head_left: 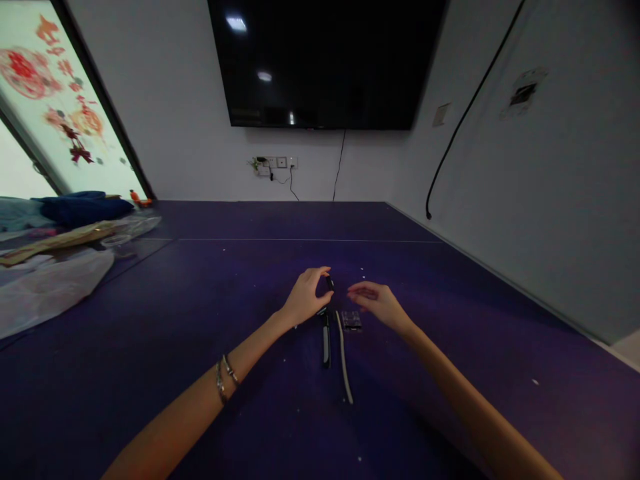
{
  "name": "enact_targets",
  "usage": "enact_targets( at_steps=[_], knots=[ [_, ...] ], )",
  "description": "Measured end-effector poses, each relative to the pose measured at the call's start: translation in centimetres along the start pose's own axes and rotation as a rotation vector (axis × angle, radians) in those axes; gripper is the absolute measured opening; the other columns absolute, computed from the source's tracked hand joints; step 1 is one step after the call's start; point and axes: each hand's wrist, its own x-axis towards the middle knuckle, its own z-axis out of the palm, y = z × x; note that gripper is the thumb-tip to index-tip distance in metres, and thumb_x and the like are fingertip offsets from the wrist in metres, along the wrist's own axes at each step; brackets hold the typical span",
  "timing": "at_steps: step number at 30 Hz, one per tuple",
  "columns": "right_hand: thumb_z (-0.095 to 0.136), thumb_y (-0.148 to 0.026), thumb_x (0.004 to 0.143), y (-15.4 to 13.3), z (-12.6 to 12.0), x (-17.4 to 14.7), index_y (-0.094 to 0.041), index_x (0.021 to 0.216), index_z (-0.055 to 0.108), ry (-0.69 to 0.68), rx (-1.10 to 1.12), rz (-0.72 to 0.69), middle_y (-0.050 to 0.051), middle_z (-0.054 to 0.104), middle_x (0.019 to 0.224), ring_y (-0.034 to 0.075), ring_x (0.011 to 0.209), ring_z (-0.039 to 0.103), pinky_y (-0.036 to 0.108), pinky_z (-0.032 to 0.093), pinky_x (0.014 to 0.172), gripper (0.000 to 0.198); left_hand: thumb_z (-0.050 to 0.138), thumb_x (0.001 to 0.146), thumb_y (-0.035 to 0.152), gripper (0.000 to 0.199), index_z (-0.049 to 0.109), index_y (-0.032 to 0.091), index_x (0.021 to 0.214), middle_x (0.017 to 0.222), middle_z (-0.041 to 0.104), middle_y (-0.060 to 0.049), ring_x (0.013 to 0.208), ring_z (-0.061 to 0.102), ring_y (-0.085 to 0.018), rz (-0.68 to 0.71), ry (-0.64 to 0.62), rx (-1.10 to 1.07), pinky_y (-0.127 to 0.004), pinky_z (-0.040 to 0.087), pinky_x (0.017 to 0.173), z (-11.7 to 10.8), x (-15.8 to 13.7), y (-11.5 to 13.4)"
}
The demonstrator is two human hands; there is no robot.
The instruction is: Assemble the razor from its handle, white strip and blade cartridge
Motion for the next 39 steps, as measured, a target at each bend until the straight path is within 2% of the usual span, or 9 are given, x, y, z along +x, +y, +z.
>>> enact_targets(
  at_steps=[4, 9, 15, 23, 27, 31, 34, 36, 39],
  knots=[
    [0.064, -0.033, 0.065, -1.4, 1.5, -0.7, -0.015, 0.085, 0.063, 0.006, 0.176, 0.124, 0.006, 0.069, 0.08, 0.017, 0.074, 0.064, 0.023, 0.048, 0.052, 0.027, 0.058, 0.075, 0.019, 0.048, 0.041, 0.021, 0.12, 0.114, 0.055, -0.007, 0.109, 0.048, -0.022, 0.082, 0.008, 0.034, -0.042, 0.037, 0.095, -0.9, -1.9, 2.5],
    [0.067, -0.028, 0.063, -2.1, 2.8, -1.4, -0.015, 0.088, 0.063, -0.056, 0.33, 0.23, 0.004, 0.068, 0.079, 0.015, 0.072, 0.065, 0.023, 0.05, 0.057, 0.028, 0.058, 0.074, 0.019, 0.049, 0.042, 0.022, 0.12, 0.112, 0.056, -0.008, 0.109, 0.049, -0.024, 0.059, 0.042, 0.065, -0.045, 0.038, 0.094, -1.0, -3.4, 3.3],
    [0.069, -0.03, 0.062, -1.7, 3.3, -1.5, -0.015, 0.083, 0.064, -0.096, 0.34, 0.218, 0.003, 0.068, 0.075, 0.013, 0.065, 0.064, 0.022, 0.05, 0.055, 0.027, 0.058, 0.076, 0.021, 0.046, 0.041, 0.022, 0.119, 0.111, 0.057, -0.009, 0.108, 0.05, -0.025, 0.076, 0.061, 0.108, -0.047, 0.038, 0.092, -0.3, -4.2, 3.4],
    [0.069, -0.027, 0.06, -1.8, 3.5, -1.5, -0.015, 0.076, 0.064, -0.102, 0.311, 0.206, 0.0, 0.066, 0.066, 0.01, 0.055, 0.059, 0.021, 0.047, 0.052, 0.021, 0.058, 0.076, 0.02, 0.044, 0.043, 0.02, 0.118, 0.11, 0.058, -0.009, 0.107, 0.05, -0.023, 0.084, 0.082, 0.095, -0.044, 0.04, 0.093, -0.3, -4.6, 3.7],
    [0.067, -0.025, 0.06, -1.7, 3.4, -1.5, -0.015, 0.079, 0.065, -0.077, 0.3, 0.199, 0.0, 0.067, 0.068, 0.011, 0.058, 0.061, 0.023, 0.049, 0.055, 0.021, 0.057, 0.077, 0.021, 0.043, 0.044, 0.021, 0.118, 0.114, 0.057, -0.009, 0.111, 0.049, -0.023, 0.066, 0.076, 0.043, -0.045, 0.039, 0.095, -0.3, -4.7, 3.7],
    [0.067, -0.026, 0.06, -1.6, 3.4, -1.3, -0.015, 0.087, 0.065, -0.006, 0.311, 0.196, 0.003, 0.069, 0.072, 0.014, 0.066, 0.064, 0.026, 0.051, 0.06, 0.029, 0.058, 0.076, 0.019, 0.041, 0.048, 0.02, 0.116, 0.118, 0.054, -0.008, 0.112, 0.048, -0.021, -0.036, 0.135, -0.068, -0.041, 0.04, 0.095, -0.4, -4.7, 3.8],
    [0.067, -0.027, 0.06, -1.6, 3.4, -1.2, -0.015, 0.083, 0.066, 0.044, 0.327, 0.174, 0.003, 0.069, 0.071, 0.015, 0.068, 0.064, 0.026, 0.05, 0.062, 0.027, 0.059, 0.075, 0.02, 0.022, 0.059, 0.018, 0.097, 0.101, 0.062, -0.007, 0.096, 0.056, -0.019, -0.186, 0.164, -0.157, -0.036, 0.046, 0.085, -0.5, -4.5, 3.8],
    [0.068, -0.029, 0.059, -1.6, 3.5, -1.2, -0.015, 0.079, 0.065, 0.077, 0.355, 0.166, 0.003, 0.068, 0.07, 0.015, 0.067, 0.064, 0.025, 0.049, 0.06, 0.025, 0.06, 0.075, 0.023, 0.013, 0.063, 0.017, 0.085, 0.087, 0.065, -0.005, 0.083, 0.06, -0.018, -0.304, 0.121, -0.249, -0.031, 0.048, 0.075, -0.3, -4.4, 3.8],
    [0.069, -0.029, 0.058, -1.8, 3.6, -1.3, -0.016, 0.076, 0.064, 0.112, 0.415, 0.149, 0.002, 0.068, 0.07, 0.015, 0.068, 0.064, 0.024, 0.047, 0.06, 0.024, 0.06, 0.074, 0.026, 0.015, 0.067, 0.015, 0.081, 0.08, 0.068, -0.005, 0.075, 0.062, -0.017, -0.449, 0.036, -0.429, -0.028, 0.048, 0.067, 0.3, -4.3, 3.9]
  ],
)
